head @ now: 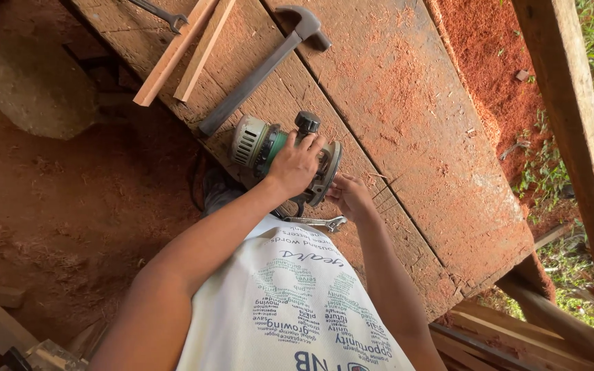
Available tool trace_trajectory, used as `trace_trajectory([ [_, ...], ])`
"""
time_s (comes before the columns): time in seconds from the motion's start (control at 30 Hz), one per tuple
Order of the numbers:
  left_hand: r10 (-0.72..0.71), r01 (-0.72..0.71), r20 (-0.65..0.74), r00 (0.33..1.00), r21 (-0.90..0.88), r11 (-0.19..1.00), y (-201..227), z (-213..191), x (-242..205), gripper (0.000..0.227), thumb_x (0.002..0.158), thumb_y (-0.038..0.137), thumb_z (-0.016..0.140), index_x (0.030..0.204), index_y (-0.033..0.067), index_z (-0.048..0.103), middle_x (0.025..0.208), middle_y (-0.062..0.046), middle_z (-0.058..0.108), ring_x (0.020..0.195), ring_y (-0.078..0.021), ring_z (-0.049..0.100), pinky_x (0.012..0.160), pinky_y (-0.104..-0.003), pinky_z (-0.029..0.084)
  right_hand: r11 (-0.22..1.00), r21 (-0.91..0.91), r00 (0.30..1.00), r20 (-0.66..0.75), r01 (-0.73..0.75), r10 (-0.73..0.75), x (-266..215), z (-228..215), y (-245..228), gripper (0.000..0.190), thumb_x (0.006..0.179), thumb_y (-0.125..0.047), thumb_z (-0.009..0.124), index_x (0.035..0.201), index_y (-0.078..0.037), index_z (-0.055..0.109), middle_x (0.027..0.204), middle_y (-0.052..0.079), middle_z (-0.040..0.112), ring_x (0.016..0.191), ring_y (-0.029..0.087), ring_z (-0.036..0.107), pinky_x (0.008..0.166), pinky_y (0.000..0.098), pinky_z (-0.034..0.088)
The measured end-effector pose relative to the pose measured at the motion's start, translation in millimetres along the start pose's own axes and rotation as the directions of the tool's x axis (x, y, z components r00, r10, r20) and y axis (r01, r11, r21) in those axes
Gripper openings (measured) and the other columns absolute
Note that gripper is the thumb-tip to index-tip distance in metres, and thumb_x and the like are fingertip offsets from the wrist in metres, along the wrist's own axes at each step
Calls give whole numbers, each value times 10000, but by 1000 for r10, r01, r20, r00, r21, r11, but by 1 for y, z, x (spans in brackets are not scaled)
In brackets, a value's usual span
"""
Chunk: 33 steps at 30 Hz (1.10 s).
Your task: Adjusting the bit and tightening the collet on a handheld wood router using a wrench on a workbench.
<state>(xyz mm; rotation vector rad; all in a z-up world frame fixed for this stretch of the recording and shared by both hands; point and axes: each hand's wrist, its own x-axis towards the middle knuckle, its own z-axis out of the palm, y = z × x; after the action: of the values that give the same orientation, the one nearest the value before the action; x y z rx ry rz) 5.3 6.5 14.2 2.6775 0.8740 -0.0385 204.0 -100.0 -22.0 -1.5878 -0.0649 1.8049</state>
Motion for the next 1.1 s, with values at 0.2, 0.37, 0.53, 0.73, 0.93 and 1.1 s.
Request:
trace_trajectory([
  [0.2, -18, 25, -104, 994, 62, 998, 3, 25, -2, 211, 979, 154, 605, 1067, 41, 760, 1496, -131, 485, 1426, -289, 416, 1169, -545, 327, 1000, 5, 1000, 23, 11, -11, 4, -3, 3, 231, 1046, -154, 562, 1092, 50, 659, 869, 97, 742, 684, 117, 685, 718, 332, 615],
  [0.37, 12, -16, 57, 998, 72, 997, 7, -26, 3, 288, 795, 193, 673, 1028, 44, 755, 1508, -124, 431, 1412, -302, 390, 1108, -600, 311, 997, 57, 999, 18, 46, -47, 1, -1, 7, 217, 1050, -165, 565, 1106, 31, 638, 795, 45, 672, 661, 114, 656, 680, 319, 597],
  [0.53, -22, 14, 130, 991, 66, 998, 8, -12, 2, 151, 843, 155, 670, 936, 114, 781, 1502, -93, 423, 1421, -273, 383, 1103, -607, 298, 999, 47, 1000, -7, 21, -21, 14, -8, 12, 193, 1056, -147, 543, 1064, 39, 593, 779, 66, 653, 628, 131, 632, 656, 332, 590],
  [0.73, -35, 54, -231, 972, 76, 996, 8, 30, -1, 149, 930, 161, 669, 1009, 83, 768, 1448, -102, 478, 1393, -273, 438, 1122, -591, 335, 999, -11, 998, -37, 45, -45, 8, 0, 6, 221, 1045, -126, 522, 996, 57, 634, 757, 94, 672, 620, 156, 645, 646, 330, 602],
  [0.93, 24, -35, 82, 996, 142, 989, 11, -23, -3, 278, 755, 184, 685, 997, 64, 755, 1459, -127, 426, 1360, -305, 392, 1060, -571, 321, 987, 129, 993, 57, 92, -100, -3, -2, 11, 197, 1060, -162, 564, 995, 11, 631, 775, 60, 665, 663, 141, 674, 661, 332, 611],
  [1.1, -4, 8, -49, 999, 90, 996, 9, 13, -4, 156, 883, 162, 641, 944, 91, 766, 1469, -89, 460, 1399, -282, 406, 1109, -559, 321, 982, 146, 992, 28, 119, -124, -11, 3, 13, 134, 1036, -145, 592, 1064, -15, 613, 853, 61, 705, 687, 111, 671, 697, 314, 606],
])
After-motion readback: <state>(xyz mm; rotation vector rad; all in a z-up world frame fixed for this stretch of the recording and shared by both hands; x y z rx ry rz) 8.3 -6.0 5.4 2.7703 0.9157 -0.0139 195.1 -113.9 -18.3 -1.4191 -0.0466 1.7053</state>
